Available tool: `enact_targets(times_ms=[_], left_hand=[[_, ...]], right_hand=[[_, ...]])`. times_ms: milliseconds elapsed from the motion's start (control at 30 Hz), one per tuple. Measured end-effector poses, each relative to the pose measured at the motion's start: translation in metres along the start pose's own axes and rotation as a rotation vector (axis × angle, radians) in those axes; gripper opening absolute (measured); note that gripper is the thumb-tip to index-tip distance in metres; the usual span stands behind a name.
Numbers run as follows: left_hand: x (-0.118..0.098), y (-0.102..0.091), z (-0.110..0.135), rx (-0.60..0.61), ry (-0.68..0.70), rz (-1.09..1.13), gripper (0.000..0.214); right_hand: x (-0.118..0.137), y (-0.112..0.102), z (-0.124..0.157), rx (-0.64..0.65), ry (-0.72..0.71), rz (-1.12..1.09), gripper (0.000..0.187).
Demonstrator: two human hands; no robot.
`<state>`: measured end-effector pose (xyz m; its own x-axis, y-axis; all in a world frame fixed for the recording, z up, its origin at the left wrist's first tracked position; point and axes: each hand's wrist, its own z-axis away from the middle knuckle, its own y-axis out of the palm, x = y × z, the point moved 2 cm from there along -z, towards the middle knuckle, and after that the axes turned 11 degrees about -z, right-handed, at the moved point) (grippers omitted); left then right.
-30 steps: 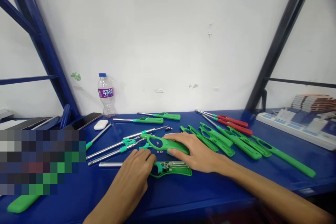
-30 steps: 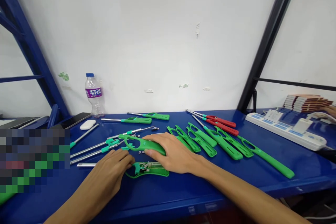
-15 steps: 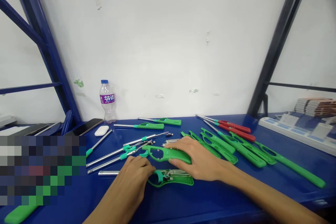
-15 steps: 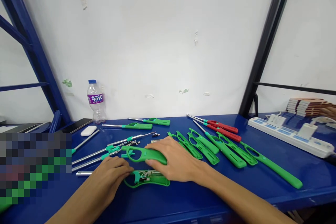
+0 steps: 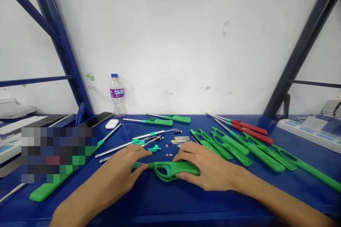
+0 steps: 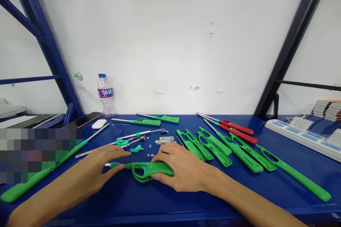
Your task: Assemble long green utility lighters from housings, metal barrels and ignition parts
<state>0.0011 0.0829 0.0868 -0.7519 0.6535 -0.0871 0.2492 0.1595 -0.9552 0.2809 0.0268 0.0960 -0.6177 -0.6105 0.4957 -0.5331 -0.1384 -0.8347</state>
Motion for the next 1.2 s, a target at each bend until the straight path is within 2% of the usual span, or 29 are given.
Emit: enact_targets(times_ms=[100, 467, 633, 800, 933, 1100, 1200], left_hand=[[-0.005, 0.007, -0.005, 0.101, 0.029, 0.039, 0.025], [-0.016, 0.002, -0.015, 0.192, 0.026, 0.049, 0.018], [-0.018, 0.005, -0.016, 0.195, 0.037, 0.048, 0.019], [-0.027, 0.001, -0.010, 0.185, 0.043, 0.032, 0.017], [-0.036, -0.005, -0.007, 0.174, 0.027, -0.009, 0.018], [-0.043, -0.009, -0.002, 0.147, 0.062, -0.087, 0.014], [-0.045, -0.013, 0.000, 0.104, 0.091, -0.132, 0.015]], right_hand=[[-0.003, 0.003, 0.000, 0.006, 0.008, 0.021, 0.028], [-0.004, 0.007, 0.003, 0.018, 0.036, 0.065, 0.036], [-0.006, 0.009, 0.003, 0.025, 0.015, 0.112, 0.037], [0.000, 0.017, 0.003, 0.081, -0.108, 0.363, 0.024], [0.002, 0.022, 0.007, 0.081, -0.135, 0.463, 0.019], [-0.005, 0.027, 0.011, -0.010, -0.155, 0.428, 0.032], [-0.009, 0.024, 0.010, -0.032, -0.076, 0.294, 0.028]])
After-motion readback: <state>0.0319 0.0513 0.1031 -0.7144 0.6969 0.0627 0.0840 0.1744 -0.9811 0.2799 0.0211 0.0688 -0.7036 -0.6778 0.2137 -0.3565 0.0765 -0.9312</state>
